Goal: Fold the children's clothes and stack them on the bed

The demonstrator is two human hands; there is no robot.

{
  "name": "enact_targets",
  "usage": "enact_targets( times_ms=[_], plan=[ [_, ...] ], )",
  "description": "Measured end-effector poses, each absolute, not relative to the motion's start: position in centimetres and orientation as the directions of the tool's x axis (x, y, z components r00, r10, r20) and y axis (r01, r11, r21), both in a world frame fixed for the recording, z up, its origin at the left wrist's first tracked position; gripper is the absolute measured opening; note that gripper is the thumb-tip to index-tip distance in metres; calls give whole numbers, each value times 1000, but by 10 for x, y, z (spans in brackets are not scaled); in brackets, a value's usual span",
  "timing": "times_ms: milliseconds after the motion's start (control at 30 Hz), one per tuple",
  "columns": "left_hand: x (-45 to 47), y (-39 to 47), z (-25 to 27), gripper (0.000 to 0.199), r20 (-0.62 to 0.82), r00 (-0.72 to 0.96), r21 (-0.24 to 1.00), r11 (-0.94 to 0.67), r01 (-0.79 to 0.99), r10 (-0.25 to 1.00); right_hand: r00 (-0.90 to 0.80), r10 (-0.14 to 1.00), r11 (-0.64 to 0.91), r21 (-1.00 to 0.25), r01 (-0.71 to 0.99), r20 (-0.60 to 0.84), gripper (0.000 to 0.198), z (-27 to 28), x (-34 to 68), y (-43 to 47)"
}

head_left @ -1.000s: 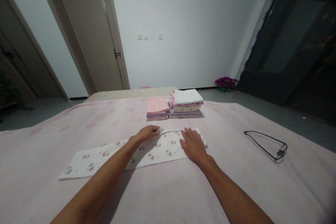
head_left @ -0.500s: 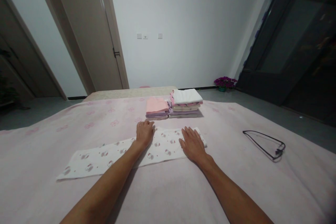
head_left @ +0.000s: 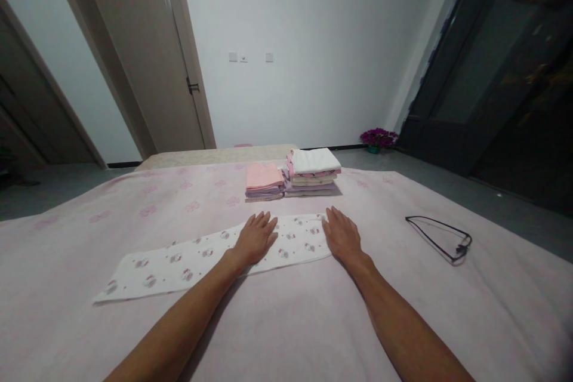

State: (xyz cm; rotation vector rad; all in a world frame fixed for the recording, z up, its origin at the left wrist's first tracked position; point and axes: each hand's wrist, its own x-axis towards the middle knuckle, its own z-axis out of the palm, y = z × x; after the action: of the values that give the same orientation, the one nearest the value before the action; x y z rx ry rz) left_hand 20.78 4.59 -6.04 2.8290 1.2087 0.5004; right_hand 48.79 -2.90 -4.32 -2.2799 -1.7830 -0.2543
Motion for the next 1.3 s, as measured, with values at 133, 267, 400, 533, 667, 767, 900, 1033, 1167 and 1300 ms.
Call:
enact_targets(
  times_ms=[133, 267, 400, 533, 667, 767, 900, 1033, 1167, 1300],
  plan=[
    [204, 31, -58, 43, 354, 641, 188, -723, 665, 681, 382, 859, -353, -146, 924, 341, 49, -36, 501, -36],
    [203, 11, -55, 47, 332, 725, 201, -796, 571, 604, 382, 856, -366, -112, 924, 348, 45, -33, 500, -37],
    [209, -14, -45, 41, 336, 815, 216, -881, 421, 472, 346, 876, -336, -89, 938, 336, 43, -34, 495, -35],
    [225, -33, -38, 26, 360, 815, 278, -886, 372, 455, 373, 890, -350, -133, 927, 263, 43, -35, 497, -32],
    [249, -38, -34, 22, 347, 755, 254, -831, 495, 556, 431, 888, -405, -171, 898, 159, 46, -34, 499, -31],
    [267, -39, -30, 19, 305, 727, 220, -788, 574, 615, 434, 889, -408, -176, 896, 147, 44, -32, 498, -31],
    [280, -40, -25, 19, 235, 711, 186, -748, 637, 663, 428, 889, -400, -181, 898, 159, 42, -31, 497, -32],
    [284, -41, -25, 20, 199, 711, 142, -738, 660, 674, 427, 887, -397, -181, 900, 176, 41, -34, 498, -32],
    [286, -41, -29, 20, 192, 698, 118, -722, 682, 690, 422, 887, -390, -187, 902, 186, 42, -35, 499, -32],
    [285, -43, -33, 20, 189, 704, 143, -729, 670, 684, 417, 888, -382, -192, 904, 194, 42, -37, 500, -31]
  ],
)
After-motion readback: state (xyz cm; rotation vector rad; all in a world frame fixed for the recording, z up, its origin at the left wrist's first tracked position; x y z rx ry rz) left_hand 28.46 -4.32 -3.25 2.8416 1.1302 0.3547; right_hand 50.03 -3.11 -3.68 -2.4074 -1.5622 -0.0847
